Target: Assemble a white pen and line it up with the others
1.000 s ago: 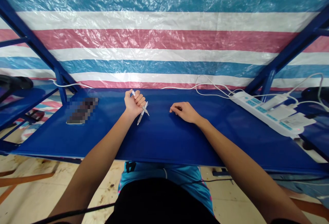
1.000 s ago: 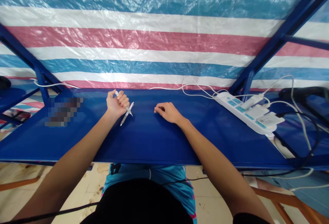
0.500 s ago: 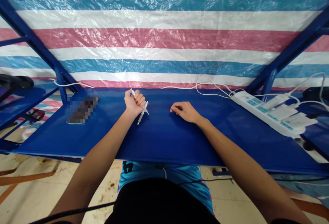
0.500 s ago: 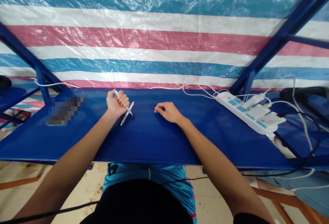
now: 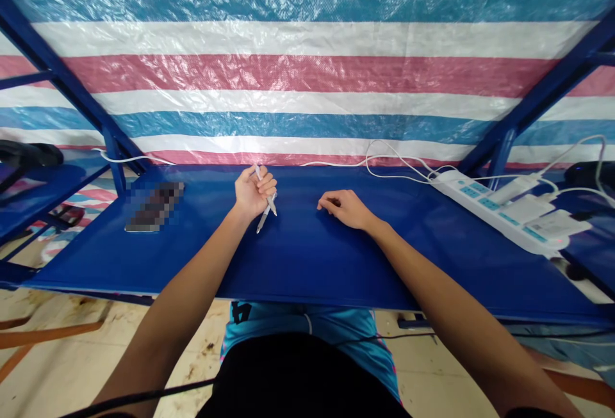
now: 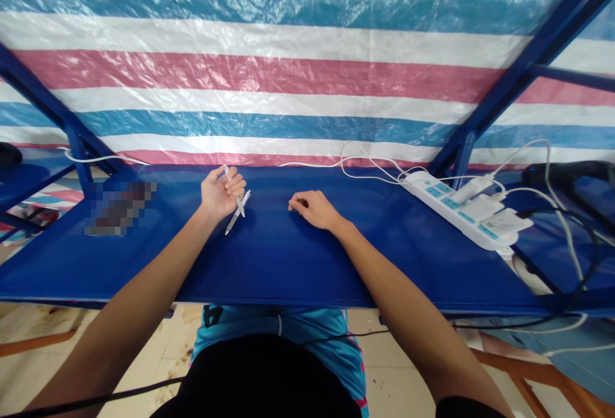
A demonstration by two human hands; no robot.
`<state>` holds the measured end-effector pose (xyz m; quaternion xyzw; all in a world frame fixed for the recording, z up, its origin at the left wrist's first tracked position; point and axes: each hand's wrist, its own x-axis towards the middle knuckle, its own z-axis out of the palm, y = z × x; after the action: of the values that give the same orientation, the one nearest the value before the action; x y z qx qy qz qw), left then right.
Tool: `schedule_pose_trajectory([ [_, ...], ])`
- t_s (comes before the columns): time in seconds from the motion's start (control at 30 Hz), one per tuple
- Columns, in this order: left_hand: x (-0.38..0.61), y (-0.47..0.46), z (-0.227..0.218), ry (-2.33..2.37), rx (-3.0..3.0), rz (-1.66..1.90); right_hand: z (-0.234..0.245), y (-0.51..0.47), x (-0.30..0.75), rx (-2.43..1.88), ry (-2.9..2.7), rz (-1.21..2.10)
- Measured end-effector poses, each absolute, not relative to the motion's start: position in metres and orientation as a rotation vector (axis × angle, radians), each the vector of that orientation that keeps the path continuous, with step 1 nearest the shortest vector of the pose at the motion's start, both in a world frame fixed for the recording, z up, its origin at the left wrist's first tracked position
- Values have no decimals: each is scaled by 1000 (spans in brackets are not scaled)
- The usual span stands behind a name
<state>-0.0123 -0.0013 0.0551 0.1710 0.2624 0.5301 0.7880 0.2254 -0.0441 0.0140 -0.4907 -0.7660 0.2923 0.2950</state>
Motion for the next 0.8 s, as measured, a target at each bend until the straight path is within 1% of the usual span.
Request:
schedule_pose_trajectory([
  [0.1, -6, 0, 51, 619, 512, 1111, 13, -43, 226, -1308, -2035, 780],
  [0.23, 2, -1, 42, 715, 894, 1166, 12, -43, 226, -1308, -2045, 776],
  [0.33, 3, 0, 35, 872, 1183, 1244, 13, -42, 226, -1311, -2043, 776],
  [0.5, 3, 2, 21, 1064, 1699, 1207, 13, -42, 225, -1313, -2045, 776],
  [0.63, 3, 4, 13, 1288, 2000, 1238, 13, -42, 225, -1309, -2040, 779],
  [0.8, -5, 4, 15, 1611, 2329, 1058, 14, -43, 224, -1300, -2036, 773],
])
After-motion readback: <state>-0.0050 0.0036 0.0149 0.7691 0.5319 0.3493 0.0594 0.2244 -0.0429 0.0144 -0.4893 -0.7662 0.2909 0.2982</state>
